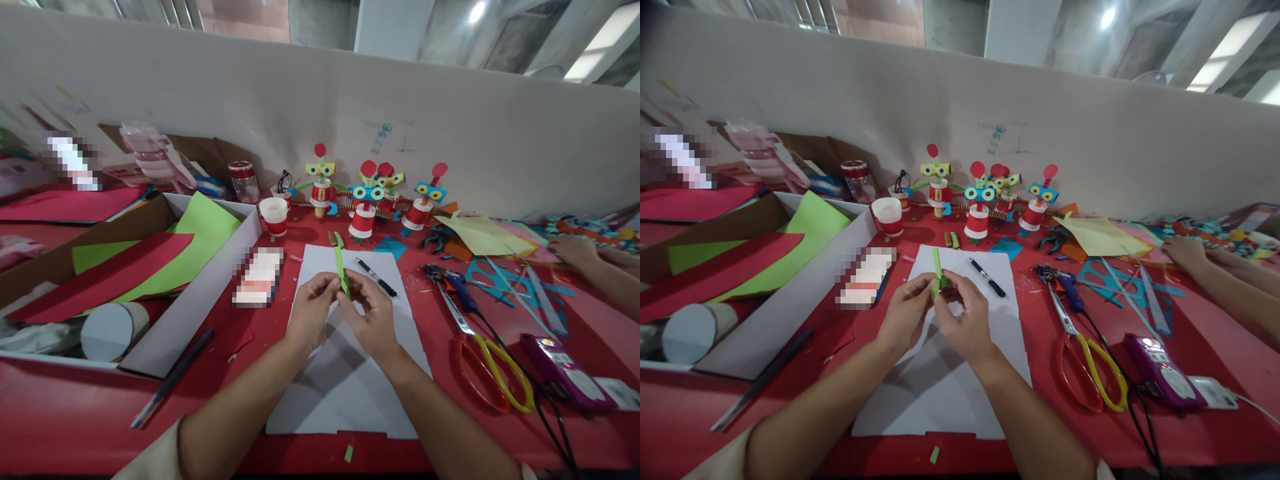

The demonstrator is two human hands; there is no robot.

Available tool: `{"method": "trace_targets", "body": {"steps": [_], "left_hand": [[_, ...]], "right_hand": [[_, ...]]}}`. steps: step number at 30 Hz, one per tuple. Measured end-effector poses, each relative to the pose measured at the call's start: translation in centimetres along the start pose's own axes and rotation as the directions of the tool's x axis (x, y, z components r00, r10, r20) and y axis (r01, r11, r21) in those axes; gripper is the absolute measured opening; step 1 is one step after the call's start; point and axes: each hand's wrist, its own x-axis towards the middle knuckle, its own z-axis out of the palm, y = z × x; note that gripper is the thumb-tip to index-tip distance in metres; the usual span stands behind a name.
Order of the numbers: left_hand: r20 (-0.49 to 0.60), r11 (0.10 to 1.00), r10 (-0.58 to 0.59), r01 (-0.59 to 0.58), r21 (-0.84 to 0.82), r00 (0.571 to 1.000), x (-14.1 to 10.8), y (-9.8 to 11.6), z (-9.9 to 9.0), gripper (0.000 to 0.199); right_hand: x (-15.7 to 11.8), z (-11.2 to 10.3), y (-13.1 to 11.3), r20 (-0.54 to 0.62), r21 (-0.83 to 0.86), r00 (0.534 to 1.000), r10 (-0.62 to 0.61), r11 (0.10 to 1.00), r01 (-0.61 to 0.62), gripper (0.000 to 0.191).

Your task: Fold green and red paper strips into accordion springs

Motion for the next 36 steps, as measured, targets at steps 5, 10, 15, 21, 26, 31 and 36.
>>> {"method": "trace_targets", "body": {"steps": [5,10,15,21,26,31,36], "left_hand": [[0.007,0.997,0.047,-0.048,0.057,0.999,-0.1,-0.7,-0.2,0.015],[-0.034,0.999,0.025,-0.024,0.03,0.999,-0.1,-0.7,-0.1,0.019],[0.002,1.0,-0.008,0.008,-0.029,1.0,-0.3,-0.1,0.3,0.019],[0.099,0.998,0.021,-0.015,-0.058,0.995,-0.4,0.6,0.3,0.019],[0.098,0.997,-0.065,0.069,-0.038,0.993,0.2,0.9,0.0,0.019],[0.029,0.973,-0.171,0.173,-0.15,0.985,0.9,0.8,-0.8,0.021],[0.054,0.916,-0.316,0.32,-0.242,0.947,1.0,0.9,-1.0,0.026]], "right_hand": [[0.1,0.1,0.1,-0.021,-0.015,0.998,0.052,0.999,-0.053,0.023],[0.0,0.2,0.6,-0.04,0.083,0.985,0.17,0.983,-0.167,0.025],[0.0,0.2,0.6,-0.064,0.121,0.988,0.142,0.984,-0.134,0.019],[0.5,0.1,0.5,-0.091,0.144,0.989,0.119,0.984,-0.105,0.016],[0.5,0.1,0.4,-0.048,0.132,0.993,0.105,0.986,-0.098,0.017],[0.4,-0.1,0.1,0.023,0.075,0.998,0.064,0.995,-0.066,0.025],[0.9,-0.7,0.3,0.008,-0.094,0.999,-0.035,0.995,0.036,0.017]]}}
